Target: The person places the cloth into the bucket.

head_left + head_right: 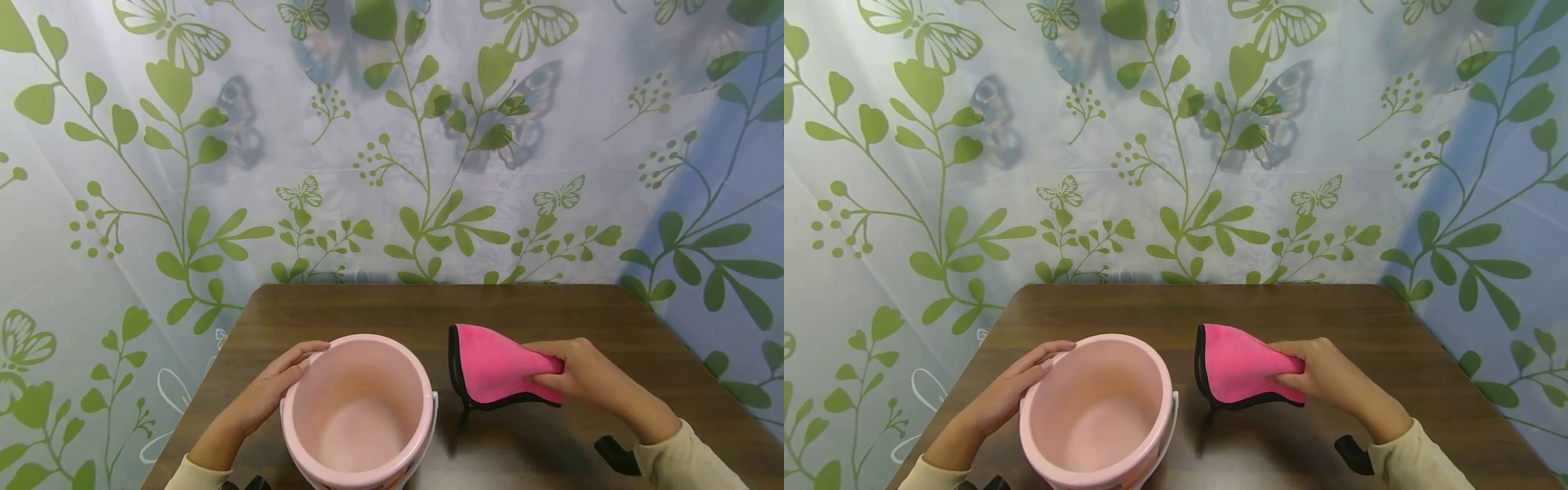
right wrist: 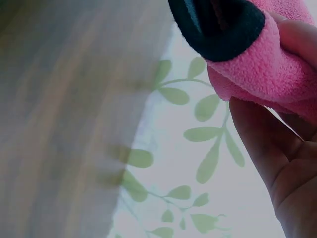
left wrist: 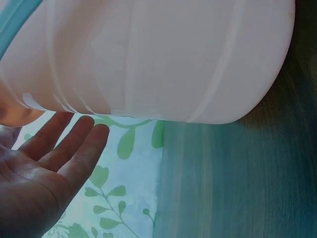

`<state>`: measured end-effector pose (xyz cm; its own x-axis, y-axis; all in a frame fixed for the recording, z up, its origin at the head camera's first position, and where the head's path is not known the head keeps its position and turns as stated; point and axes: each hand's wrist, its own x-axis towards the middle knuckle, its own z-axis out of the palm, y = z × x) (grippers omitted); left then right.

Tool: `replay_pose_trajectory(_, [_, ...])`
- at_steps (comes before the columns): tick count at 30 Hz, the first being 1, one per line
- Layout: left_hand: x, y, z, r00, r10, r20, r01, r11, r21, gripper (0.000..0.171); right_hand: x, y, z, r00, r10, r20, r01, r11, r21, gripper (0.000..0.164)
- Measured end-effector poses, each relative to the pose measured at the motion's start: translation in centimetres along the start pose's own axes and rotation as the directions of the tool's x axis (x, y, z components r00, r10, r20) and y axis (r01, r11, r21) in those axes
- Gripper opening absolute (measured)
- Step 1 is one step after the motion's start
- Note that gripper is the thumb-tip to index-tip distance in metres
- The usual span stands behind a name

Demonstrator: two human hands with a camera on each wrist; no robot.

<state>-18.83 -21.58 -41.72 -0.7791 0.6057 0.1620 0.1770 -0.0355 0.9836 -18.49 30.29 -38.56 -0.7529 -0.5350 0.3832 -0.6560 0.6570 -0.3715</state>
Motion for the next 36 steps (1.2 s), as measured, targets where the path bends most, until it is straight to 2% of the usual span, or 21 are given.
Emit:
replay_pose_trajectory(8, [0.0,0.1,-0.1,1.000,-0.009,-0.008,0.009,1.000,-0.006,0.042,2.5,-1.1,-1.8,0.999,-0.031,-0.028,0.030,0.999,-0.027,0.038])
replay_pose_trajectory(14, [0.1,0.2,-0.2,1.000,-0.001,-0.007,0.001,1.000,0.002,0.042,3.8,-1.9,-2.9,0.999,-0.025,-0.043,0.023,0.997,-0.068,0.039])
replay_pose_trajectory(19, [0.1,0.1,-0.3,1.000,0.001,-0.004,-0.001,1.000,0.007,0.042,4.7,-2.6,-3.9,0.996,-0.051,-0.075,0.044,0.994,-0.096,0.040])
replay_pose_trajectory(28, [0.3,-0.1,-0.4,1.000,-0.023,-0.010,0.023,1.000,0.000,0.042,6.1,-3.8,-5.5,0.993,-0.087,-0.081,0.077,0.991,-0.113,0.040])
replay_pose_trajectory(36, [0.2,-0.1,-0.4,1.000,-0.013,-0.003,0.013,1.000,-0.008,0.042,7.4,-5.2,-6.3,0.992,-0.106,-0.065,0.097,0.987,-0.127,0.037])
